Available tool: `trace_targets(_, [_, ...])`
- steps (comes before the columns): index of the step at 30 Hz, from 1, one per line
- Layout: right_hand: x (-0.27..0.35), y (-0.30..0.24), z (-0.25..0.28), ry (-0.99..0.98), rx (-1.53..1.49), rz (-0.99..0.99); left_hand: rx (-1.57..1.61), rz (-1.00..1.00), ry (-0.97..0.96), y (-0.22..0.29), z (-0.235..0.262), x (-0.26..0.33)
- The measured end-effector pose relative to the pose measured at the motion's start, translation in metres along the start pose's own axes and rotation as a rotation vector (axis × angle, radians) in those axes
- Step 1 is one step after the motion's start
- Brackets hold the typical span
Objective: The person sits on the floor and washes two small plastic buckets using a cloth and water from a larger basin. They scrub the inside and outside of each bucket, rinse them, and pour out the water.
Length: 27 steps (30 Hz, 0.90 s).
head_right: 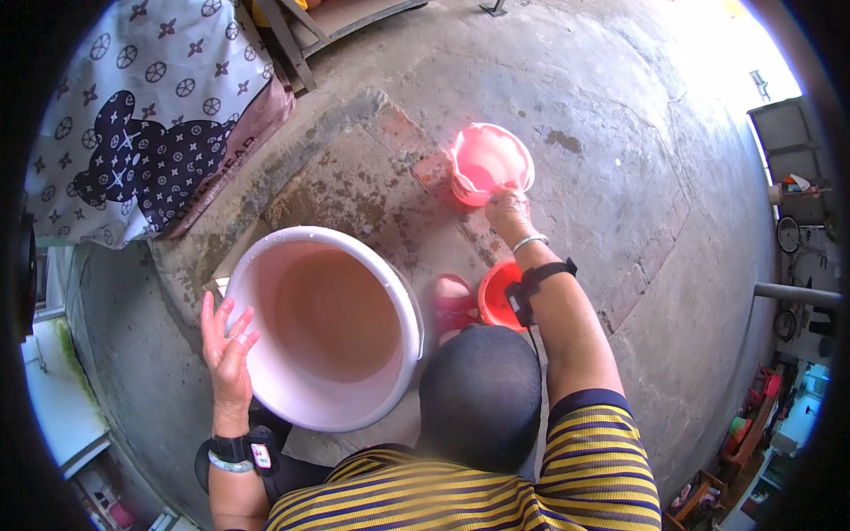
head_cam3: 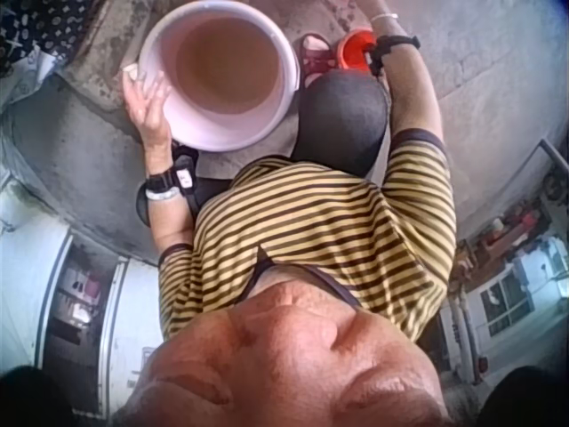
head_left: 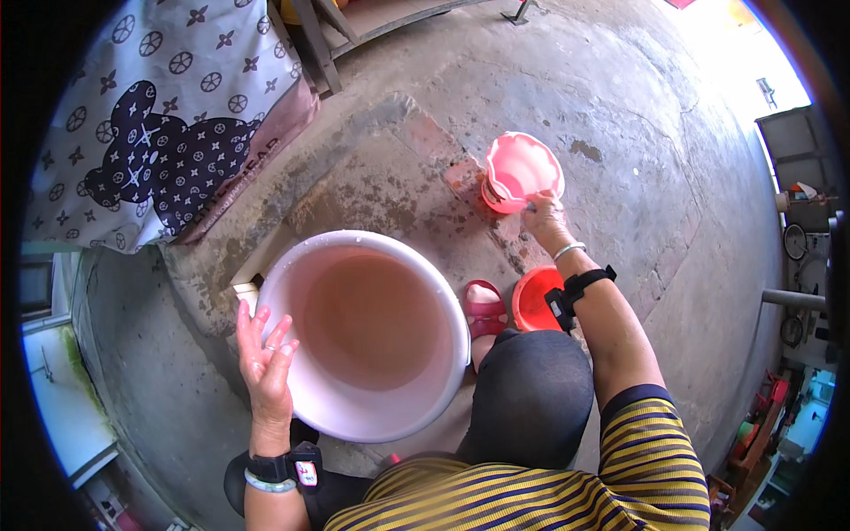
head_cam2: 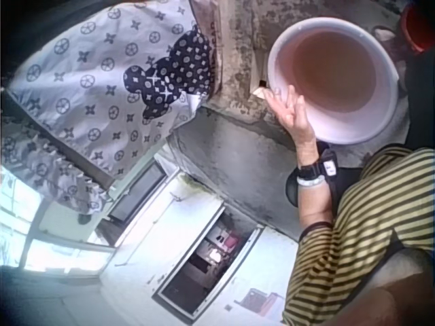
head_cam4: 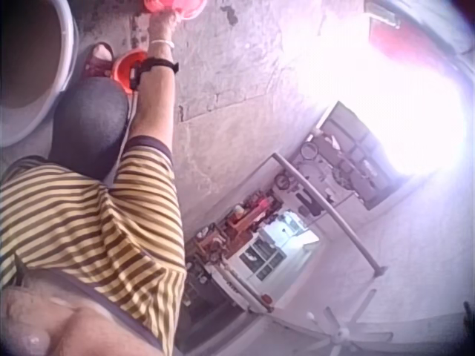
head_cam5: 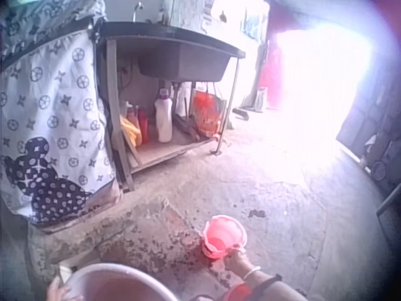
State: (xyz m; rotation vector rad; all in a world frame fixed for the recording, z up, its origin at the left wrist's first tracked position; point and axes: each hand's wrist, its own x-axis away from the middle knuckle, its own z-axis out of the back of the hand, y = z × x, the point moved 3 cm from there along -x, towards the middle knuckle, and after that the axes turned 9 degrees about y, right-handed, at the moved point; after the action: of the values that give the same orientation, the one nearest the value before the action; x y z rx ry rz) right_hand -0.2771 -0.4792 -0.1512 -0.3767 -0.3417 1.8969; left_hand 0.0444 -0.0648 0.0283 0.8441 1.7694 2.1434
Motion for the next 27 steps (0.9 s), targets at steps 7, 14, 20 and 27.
trace_targets(7, [0.013,-0.011,0.003,-0.189,-0.051,0.008,0.011,-0.002,-0.005,0.002,0.001,0.003])
trace_targets(14, [0.035,-0.013,0.036,-0.069,-0.107,0.145,0.035,-0.014,-0.023,0.001,0.005,0.005])
trace_targets(20, [0.071,-0.018,0.085,-0.199,0.077,0.129,0.037,0.007,-0.006,0.01,0.007,0.009])
trace_targets(27, [0.132,0.027,0.082,-0.169,0.003,0.104,0.005,0.022,-0.029,0.005,0.007,0.01])
